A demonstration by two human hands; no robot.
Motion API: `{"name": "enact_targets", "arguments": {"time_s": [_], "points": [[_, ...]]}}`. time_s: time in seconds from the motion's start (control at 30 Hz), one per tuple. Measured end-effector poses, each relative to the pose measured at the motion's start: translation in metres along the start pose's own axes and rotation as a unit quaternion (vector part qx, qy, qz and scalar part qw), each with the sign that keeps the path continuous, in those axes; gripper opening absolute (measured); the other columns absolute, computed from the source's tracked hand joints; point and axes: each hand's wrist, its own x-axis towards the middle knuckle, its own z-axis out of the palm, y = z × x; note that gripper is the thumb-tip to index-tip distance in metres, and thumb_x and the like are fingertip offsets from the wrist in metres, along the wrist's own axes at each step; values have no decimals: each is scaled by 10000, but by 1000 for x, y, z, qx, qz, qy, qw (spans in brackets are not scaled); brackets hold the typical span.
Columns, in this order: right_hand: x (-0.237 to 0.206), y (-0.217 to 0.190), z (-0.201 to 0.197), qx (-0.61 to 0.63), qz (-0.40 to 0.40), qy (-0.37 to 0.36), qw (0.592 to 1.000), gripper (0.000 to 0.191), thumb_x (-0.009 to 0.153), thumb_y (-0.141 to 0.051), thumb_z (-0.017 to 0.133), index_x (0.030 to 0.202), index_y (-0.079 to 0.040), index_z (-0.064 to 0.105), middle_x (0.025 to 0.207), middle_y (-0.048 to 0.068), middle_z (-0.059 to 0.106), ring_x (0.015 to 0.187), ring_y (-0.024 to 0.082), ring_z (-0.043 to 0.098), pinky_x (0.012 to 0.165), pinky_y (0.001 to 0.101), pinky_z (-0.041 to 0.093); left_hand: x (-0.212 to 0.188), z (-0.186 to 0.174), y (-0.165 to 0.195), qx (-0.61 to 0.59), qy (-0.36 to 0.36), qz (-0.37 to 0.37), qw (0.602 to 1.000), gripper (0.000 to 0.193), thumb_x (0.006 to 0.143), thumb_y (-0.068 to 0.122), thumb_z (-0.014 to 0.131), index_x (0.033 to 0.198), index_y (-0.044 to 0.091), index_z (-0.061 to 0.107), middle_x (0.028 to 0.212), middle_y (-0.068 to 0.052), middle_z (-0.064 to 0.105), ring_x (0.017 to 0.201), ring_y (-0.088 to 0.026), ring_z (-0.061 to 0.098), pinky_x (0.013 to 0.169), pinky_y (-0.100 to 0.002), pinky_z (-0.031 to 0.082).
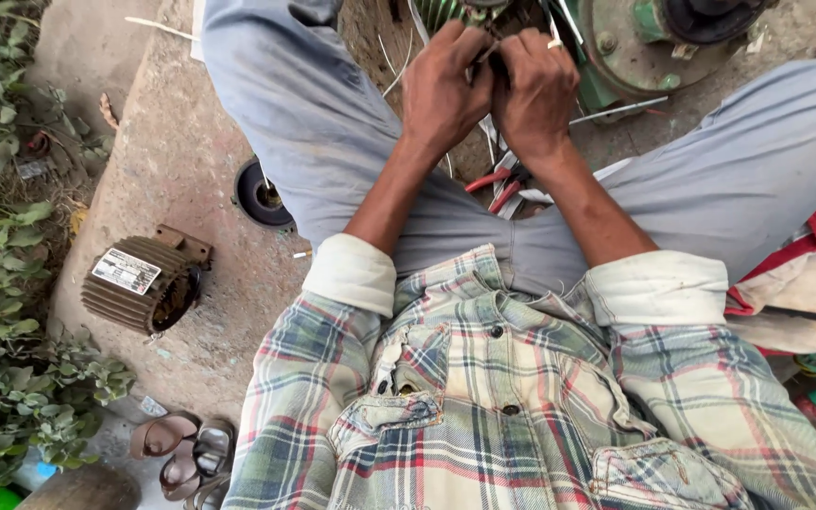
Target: The person sits on the ground and repairs an electric motor stator by hand. They use pliers to strip and cut wires, then wrap and secure the copper windings with white tape.
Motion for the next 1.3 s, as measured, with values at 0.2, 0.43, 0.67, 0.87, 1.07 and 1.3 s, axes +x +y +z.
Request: {"name": "enact_targets", "arguments": {"time_s": [0.2, 0.43, 0.67, 0.87, 1.07, 1.3], "points": [[0, 2, 0, 74, 17, 4, 997, 82, 954, -65, 725, 999, -31, 665, 956, 148, 631, 880, 379, 636, 750, 489, 482, -7, 5, -6, -1, 10, -12, 1000, 101, 874, 88, 726, 953, 75, 664, 894, -110, 613, 820, -324, 666, 720, -424, 535], [-4, 11, 12, 292, 140, -71, 943, 271, 937, 14, 733, 1190, 14, 637, 1087, 117, 727, 955, 200, 756, 814, 316, 600, -7, 0, -13, -105, 54, -46, 992, 181, 894, 28, 714, 1066, 85, 711, 957, -75, 710, 849, -234, 757, 768, -354, 605], [-17, 34, 26, 622, 267, -176, 714, 499, 970, 142, 499, 1446, 35, 604, 1186, 69, 696, 958, 122, 642, 831, 260, 547, -14, 12, 0, -6, 17, -31, 999, 172, 864, 30, 729, 1030, 71, 713, 949, -118, 686, 842, -311, 709, 732, -416, 553], [-21, 38, 7, 558, 337, -191, 734, 431, 981, 75, 455, 1390, 70, 590, 1183, 86, 733, 1027, 160, 746, 891, 292, 640, -23, 8, -8, -155, 14, -39, 987, 180, 874, 11, 701, 1046, 62, 720, 951, -96, 723, 887, -274, 764, 801, -362, 601], [-12, 31, 13, 663, 259, -194, 675, 635, 888, 129, 418, 1509, 40, 514, 1296, 92, 661, 1023, 130, 610, 861, 267, 522, -16, 20, -21, -107, 31, -50, 993, 175, 862, -9, 731, 1030, 36, 724, 920, -115, 714, 842, -257, 741, 763, -348, 596], [-9, 34, 7, 597, 309, -192, 715, 539, 959, 104, 369, 1484, 22, 460, 1377, 158, 670, 1213, 236, 719, 1058, 340, 602, -18, 16, -21, -153, 58, -75, 984, 138, 873, -4, 697, 998, 47, 726, 923, -103, 735, 852, -228, 767, 770, -322, 605]]}}
